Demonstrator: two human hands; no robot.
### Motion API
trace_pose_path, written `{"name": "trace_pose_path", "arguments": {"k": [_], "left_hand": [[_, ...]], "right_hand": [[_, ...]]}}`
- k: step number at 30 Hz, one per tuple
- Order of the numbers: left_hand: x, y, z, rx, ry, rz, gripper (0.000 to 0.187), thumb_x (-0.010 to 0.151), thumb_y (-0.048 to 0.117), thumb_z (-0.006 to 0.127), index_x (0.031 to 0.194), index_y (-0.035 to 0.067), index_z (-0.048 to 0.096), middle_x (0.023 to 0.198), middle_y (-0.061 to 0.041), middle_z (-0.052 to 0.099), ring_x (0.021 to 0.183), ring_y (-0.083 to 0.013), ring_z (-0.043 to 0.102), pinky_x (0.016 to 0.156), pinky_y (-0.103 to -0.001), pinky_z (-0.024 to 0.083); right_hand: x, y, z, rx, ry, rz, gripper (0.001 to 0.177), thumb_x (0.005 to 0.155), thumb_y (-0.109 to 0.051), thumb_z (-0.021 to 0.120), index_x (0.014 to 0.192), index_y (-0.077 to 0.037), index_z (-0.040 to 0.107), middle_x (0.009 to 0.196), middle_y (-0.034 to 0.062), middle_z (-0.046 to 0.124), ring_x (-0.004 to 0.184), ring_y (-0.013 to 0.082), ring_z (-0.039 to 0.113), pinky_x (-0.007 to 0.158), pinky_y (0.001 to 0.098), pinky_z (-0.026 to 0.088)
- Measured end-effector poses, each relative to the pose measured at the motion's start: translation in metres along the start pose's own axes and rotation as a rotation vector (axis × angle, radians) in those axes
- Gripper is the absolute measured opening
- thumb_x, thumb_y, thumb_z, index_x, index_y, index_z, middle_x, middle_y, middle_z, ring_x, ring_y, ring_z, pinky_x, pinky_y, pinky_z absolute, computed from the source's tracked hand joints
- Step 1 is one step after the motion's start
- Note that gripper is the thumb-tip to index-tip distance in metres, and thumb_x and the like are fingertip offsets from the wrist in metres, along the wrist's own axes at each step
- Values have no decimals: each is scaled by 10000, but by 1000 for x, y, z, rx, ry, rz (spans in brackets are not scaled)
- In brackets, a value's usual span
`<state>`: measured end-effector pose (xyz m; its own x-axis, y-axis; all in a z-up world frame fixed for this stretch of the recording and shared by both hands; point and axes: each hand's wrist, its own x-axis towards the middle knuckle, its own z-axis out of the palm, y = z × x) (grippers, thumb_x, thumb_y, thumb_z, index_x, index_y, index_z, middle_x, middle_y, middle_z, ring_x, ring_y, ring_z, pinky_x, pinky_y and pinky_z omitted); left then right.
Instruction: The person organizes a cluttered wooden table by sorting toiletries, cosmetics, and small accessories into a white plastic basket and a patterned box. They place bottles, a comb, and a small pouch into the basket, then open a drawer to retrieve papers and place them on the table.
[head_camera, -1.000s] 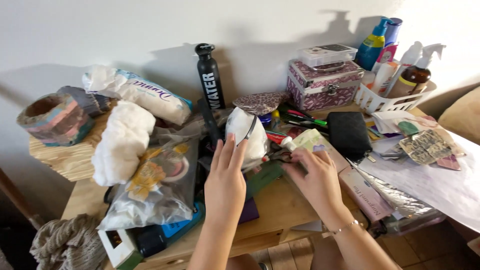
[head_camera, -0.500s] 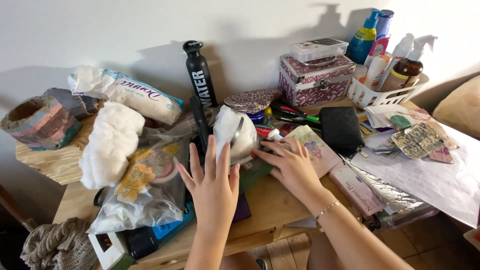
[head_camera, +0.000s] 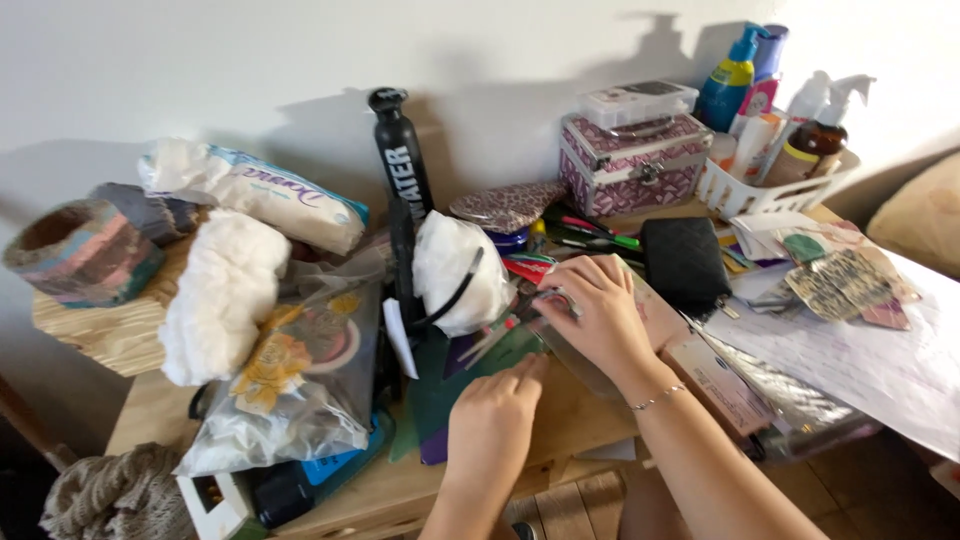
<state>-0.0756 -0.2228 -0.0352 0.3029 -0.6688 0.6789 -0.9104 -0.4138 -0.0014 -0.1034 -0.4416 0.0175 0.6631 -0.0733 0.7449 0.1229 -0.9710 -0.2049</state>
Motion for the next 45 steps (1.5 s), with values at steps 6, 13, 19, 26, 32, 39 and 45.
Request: {"name": "trace_pose_path", "arguments": {"k": [6, 13, 19, 26, 32, 39, 45], "left_hand": [[0, 21, -5, 102, 108, 12, 361, 999, 18, 597, 1274, 98, 815, 1471, -142, 741, 981, -201, 775, 1289, -570, 401], [27, -6, -34, 160, -84, -28, 138, 973, 121, 683, 919, 148, 806, 1413, 5, 689, 1091, -325, 727, 1240, -841, 265], [58, -11, -40, 504, -656, -346, 479, 1033, 290, 615, 1491, 426, 653, 1750, -32, 444, 1773, -331, -47, 1258, -933, 42], [76, 2, -53, 371, -462, -390, 419, 1075, 224, 616, 1488, 226, 684, 1577, 25, 666, 1763, -200, 138, 1338, -803, -45], [47, -15, 51, 307, -548, -449, 853, 987, 824, 471, 1580, 216, 555, 1671, -19, 564, 1694, -230, 273, 1361, -730, -171], [80, 12, 6, 170, -480, -611, 939, 997, 912, 354, 1410, 126, 661, 1481, -97, 730, 1497, -201, 577, 1366, -632, -258], [67, -3, 38, 343, -427, -590, 1140, 918, 954, 469, 1640, 72, 436, 1557, -104, 619, 1609, -235, 412, 1357, -746, -162]], "right_hand": [[-37, 1, -16, -61, -213, -13, 546, 876, -392, 927, 1352, -261, 693, 1558, 40, 599, 1527, 379, 482, 1280, 731, 270], [-42, 12, -4, 69, -186, 52, 180, 907, -37, 744, 978, -202, 733, 1572, -16, 643, 1579, 367, 472, 1281, 740, 256], [-40, 10, -1, -83, -205, 74, 202, 931, -157, 789, 1040, -254, 930, 1514, -36, 673, 1438, 270, 542, 1228, 707, 326], [-35, -7, -9, -112, -372, 215, 293, 1027, -204, 643, 1292, -275, 746, 1539, -120, 616, 1545, 207, 491, 1262, 698, 341], [-37, -2, -4, -128, -368, 156, 361, 1086, -157, 578, 1423, -238, 680, 1575, -51, 564, 1523, 239, 491, 1245, 636, 400], [-41, 20, 8, -6, -143, 202, 400, 1028, -194, 709, 1426, -150, 718, 1461, 48, 623, 1416, 370, 578, 1183, 596, 493], [-37, 6, -17, 209, 220, 303, 352, 1095, 19, 604, 1409, -63, 741, 1264, 118, 656, 1315, 368, 684, 1138, 477, 568]]}}
